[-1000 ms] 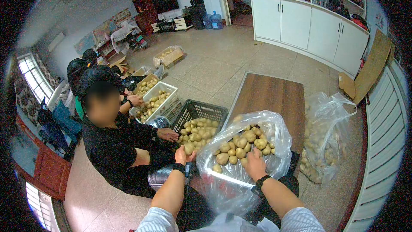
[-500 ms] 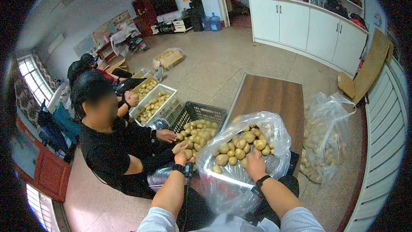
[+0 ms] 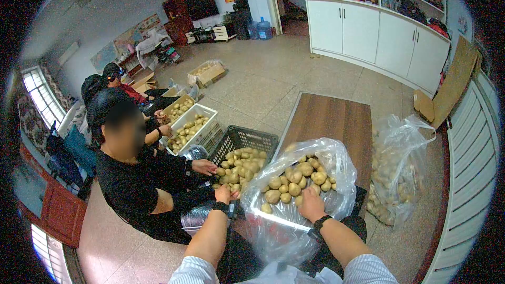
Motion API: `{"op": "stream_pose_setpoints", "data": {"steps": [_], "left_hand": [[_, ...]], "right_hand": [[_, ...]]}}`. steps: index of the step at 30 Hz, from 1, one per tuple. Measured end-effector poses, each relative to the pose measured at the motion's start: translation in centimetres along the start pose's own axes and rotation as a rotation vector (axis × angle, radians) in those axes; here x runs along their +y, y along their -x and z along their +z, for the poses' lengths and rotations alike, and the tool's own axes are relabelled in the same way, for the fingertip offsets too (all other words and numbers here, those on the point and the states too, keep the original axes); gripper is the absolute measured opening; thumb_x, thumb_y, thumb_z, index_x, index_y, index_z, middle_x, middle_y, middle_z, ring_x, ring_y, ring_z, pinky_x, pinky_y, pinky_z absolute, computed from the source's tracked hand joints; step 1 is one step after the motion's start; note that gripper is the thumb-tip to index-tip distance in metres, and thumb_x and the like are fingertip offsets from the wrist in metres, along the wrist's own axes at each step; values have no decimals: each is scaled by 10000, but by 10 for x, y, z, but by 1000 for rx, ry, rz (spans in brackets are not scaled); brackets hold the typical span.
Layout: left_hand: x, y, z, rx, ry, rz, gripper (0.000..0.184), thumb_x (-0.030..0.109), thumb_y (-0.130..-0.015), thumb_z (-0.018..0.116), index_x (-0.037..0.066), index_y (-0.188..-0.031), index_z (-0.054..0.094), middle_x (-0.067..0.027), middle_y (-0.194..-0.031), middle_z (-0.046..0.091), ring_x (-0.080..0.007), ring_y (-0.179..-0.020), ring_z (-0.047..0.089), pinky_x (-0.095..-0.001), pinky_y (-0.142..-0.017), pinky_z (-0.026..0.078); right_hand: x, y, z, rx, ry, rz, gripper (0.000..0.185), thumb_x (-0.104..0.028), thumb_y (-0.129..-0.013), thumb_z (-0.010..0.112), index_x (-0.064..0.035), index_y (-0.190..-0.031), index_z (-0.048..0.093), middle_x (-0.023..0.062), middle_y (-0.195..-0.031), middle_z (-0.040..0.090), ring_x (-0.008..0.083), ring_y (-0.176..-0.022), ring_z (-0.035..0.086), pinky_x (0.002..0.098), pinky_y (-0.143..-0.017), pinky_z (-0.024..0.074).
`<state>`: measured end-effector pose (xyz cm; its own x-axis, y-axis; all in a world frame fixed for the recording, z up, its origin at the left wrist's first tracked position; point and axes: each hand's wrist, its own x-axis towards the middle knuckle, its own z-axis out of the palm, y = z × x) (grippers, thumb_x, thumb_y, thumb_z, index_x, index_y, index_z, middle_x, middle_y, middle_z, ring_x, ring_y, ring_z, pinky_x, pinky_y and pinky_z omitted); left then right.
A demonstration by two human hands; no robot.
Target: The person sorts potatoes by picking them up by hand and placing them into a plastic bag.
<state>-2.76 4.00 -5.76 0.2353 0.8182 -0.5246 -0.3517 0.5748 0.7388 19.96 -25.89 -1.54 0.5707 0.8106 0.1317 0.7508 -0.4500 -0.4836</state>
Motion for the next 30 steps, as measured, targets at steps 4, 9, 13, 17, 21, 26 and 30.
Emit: {"op": "stream_pose_setpoints", "data": {"steps": [4, 9, 13, 17, 21, 26, 30], "left_hand": [[-1, 18, 22, -41, -154, 53, 210, 235, -874, 560, 72, -1006, 557, -100, -901, 588, -301, -703, 633, -444, -573, 527], [-1, 46, 45, -187, -272, 28, 237, 228, -906, 524, 92, -1100, 515, -87, -978, 574, -297, -730, 632, -409, -569, 535], [2, 89, 76, -318, -469, 50, 256, 229, -926, 522, 51, -1109, 526, -91, -956, 591, -195, -667, 627, -304, -489, 495], [-1, 107, 87, -453, -512, -137, 250, 234, -925, 533, 39, -1079, 527, -66, -939, 586, -179, -662, 623, -301, -495, 489], [-17, 108, 87, -615, -670, -51, 261, 249, -924, 544, 48, -1090, 532, -65, -940, 590, -180, -676, 630, -302, -510, 495], [-18, 124, 100, -533, -666, -258, 298, 273, -924, 571, 56, -1117, 503, -65, -963, 570, -240, -772, 653, -347, -593, 530], [-16, 141, 108, -578, -744, -234, 334, 306, -924, 569, 53, -1135, 510, -61, -941, 565, -248, -738, 652, -351, -571, 535]], "right_hand": [[-7, -2, -6, -86, -108, 89, 446, -226, -736, 665, -81, -1137, 530, 182, -1163, 526, 382, -967, 583, 443, -835, 486], [-1, -7, 7, -25, -243, 84, 435, -240, -748, 679, -76, -1128, 546, 194, -1136, 553, 372, -1020, 564, 419, -874, 467], [7, -10, 19, 18, -373, 63, 430, -207, -732, 689, -58, -1112, 555, 171, -954, 620, 305, -901, 620, 380, -798, 497], [14, -11, 32, -25, -503, 82, 431, -129, -755, 673, -52, -1154, 527, 119, -837, 635, 213, -754, 641, 326, -652, 517], [8, -13, 33, -246, -915, 272, 441, -64, -804, 632, -57, -1218, 480, 112, -891, 640, 186, -746, 644, 289, -612, 529], [-36, -11, -12, -422, -1256, 348, 377, -124, -901, 596, -19, -1231, 446, 116, -996, 624, 188, -727, 665, 261, -631, 563], [-52, -12, -25, -517, -1301, 362, 359, -244, -956, 531, -9, -1219, 459, 118, -1025, 616, 199, -729, 674, 254, -604, 550]]}}
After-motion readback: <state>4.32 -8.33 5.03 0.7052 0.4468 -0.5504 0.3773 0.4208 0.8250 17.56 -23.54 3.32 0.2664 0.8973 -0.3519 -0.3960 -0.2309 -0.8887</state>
